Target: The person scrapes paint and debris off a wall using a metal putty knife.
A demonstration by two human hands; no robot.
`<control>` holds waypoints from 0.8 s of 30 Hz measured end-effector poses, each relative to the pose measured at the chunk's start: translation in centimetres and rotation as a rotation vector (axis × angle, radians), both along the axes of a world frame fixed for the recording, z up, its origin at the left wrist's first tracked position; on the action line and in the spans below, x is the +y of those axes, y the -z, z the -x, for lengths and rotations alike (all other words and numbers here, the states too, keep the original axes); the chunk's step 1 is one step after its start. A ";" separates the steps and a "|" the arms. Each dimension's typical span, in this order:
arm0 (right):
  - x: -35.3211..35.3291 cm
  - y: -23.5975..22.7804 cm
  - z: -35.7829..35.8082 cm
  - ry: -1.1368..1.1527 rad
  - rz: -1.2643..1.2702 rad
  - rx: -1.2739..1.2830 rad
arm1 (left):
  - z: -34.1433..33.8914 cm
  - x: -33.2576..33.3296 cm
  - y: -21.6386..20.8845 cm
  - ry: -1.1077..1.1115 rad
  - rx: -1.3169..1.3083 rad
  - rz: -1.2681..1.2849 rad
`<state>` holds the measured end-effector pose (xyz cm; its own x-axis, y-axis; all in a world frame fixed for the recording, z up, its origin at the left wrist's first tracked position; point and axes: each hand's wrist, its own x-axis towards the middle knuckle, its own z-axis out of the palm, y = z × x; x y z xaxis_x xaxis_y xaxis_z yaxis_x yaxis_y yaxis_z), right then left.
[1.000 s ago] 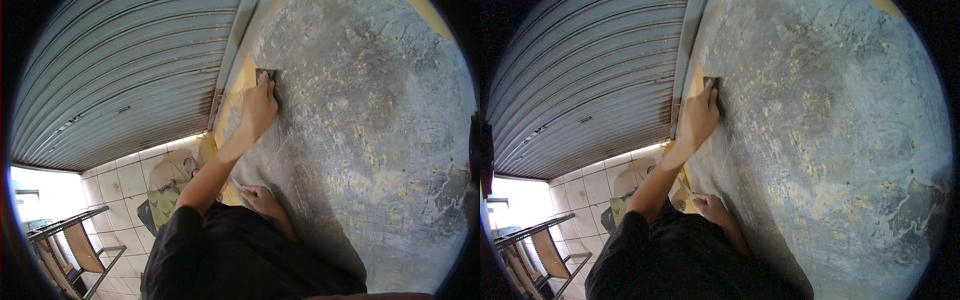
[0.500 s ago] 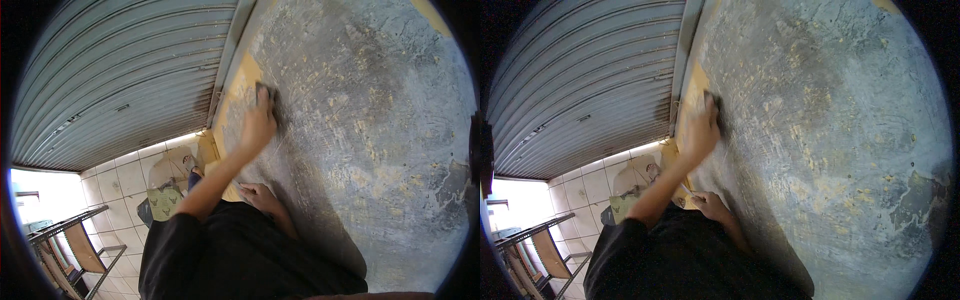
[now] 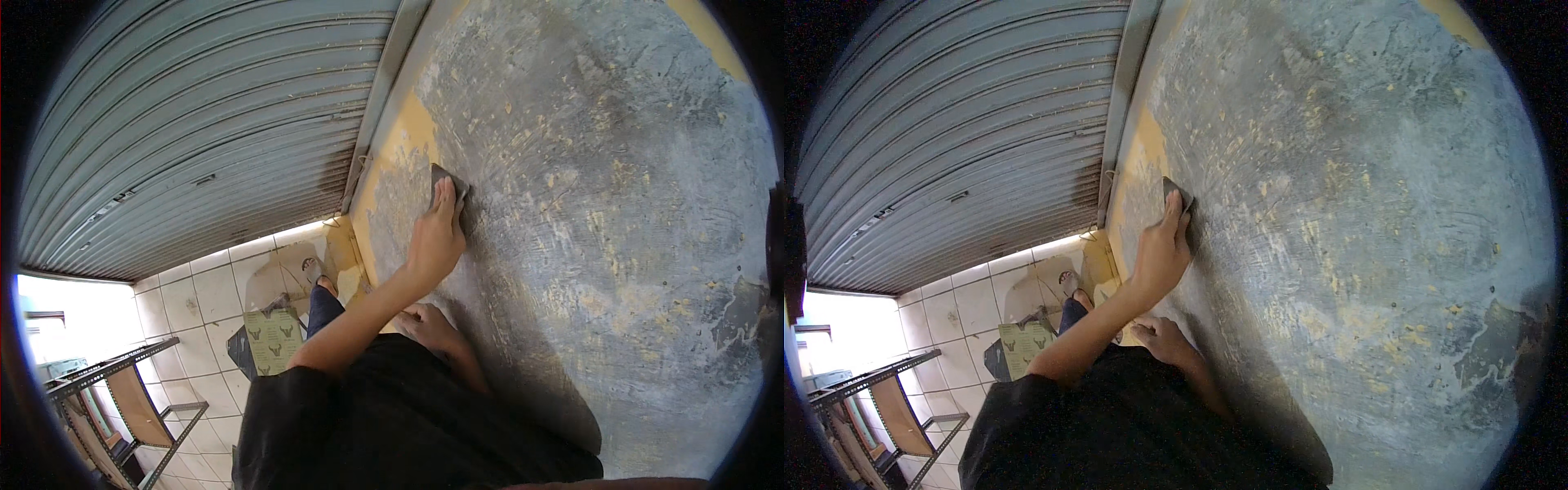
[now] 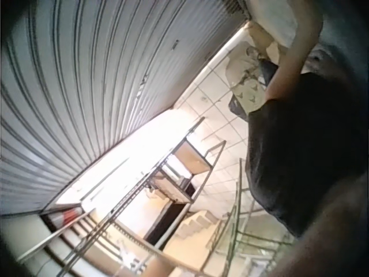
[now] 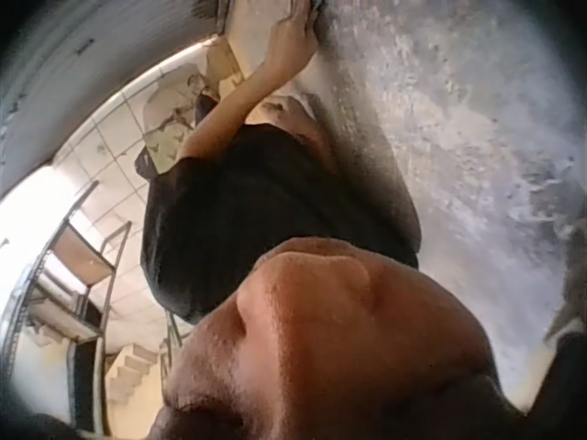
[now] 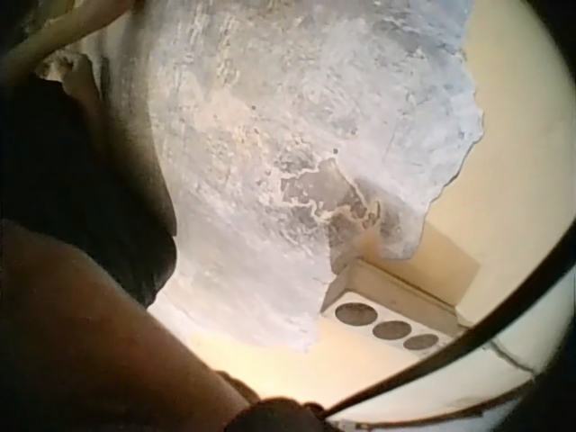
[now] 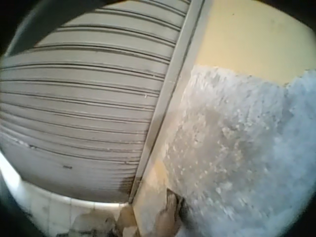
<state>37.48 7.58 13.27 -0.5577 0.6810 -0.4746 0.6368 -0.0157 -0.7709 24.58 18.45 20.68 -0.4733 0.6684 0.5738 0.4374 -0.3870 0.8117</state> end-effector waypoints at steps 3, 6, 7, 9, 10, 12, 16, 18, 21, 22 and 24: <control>0.1 -0.9 0.1 0.019 -0.012 0.022 | 3.7 3.0 -3.5 0.125 0.019 0.323; -0.1 -2.1 1.1 0.058 -0.022 0.034 | 6.8 5.1 -5.4 0.243 0.048 0.418; -0.3 -2.1 1.1 0.076 -0.013 0.036 | 6.0 4.1 -4.2 0.244 0.048 0.421; 0.0 -2.0 1.0 0.021 0.010 0.000 | 3.1 1.5 -0.8 0.186 0.053 0.315; 0.3 -1.8 0.8 -0.030 0.034 -0.038 | 1.9 1.1 0.0 0.195 0.055 0.308; 0.1 -0.8 0.5 0.014 0.015 0.032 | 0.4 -0.3 -0.3 0.099 0.059 0.093; 0.1 -1.7 0.8 0.028 -0.045 0.032 | 5.4 3.9 -4.2 0.223 0.096 0.445; -0.5 -1.8 1.1 0.049 -0.052 0.068 | 7.3 5.8 -5.1 0.203 0.086 0.384; -1.1 -0.6 0.4 0.062 -0.018 0.107 | 5.4 3.2 -2.1 0.257 0.196 0.412; -1.1 0.0 0.5 0.036 0.030 0.110 | 3.7 2.0 0.3 0.207 0.188 0.324; -1.1 -0.7 0.8 0.029 0.066 0.060 | 3.2 0.8 -0.4 0.276 0.174 0.384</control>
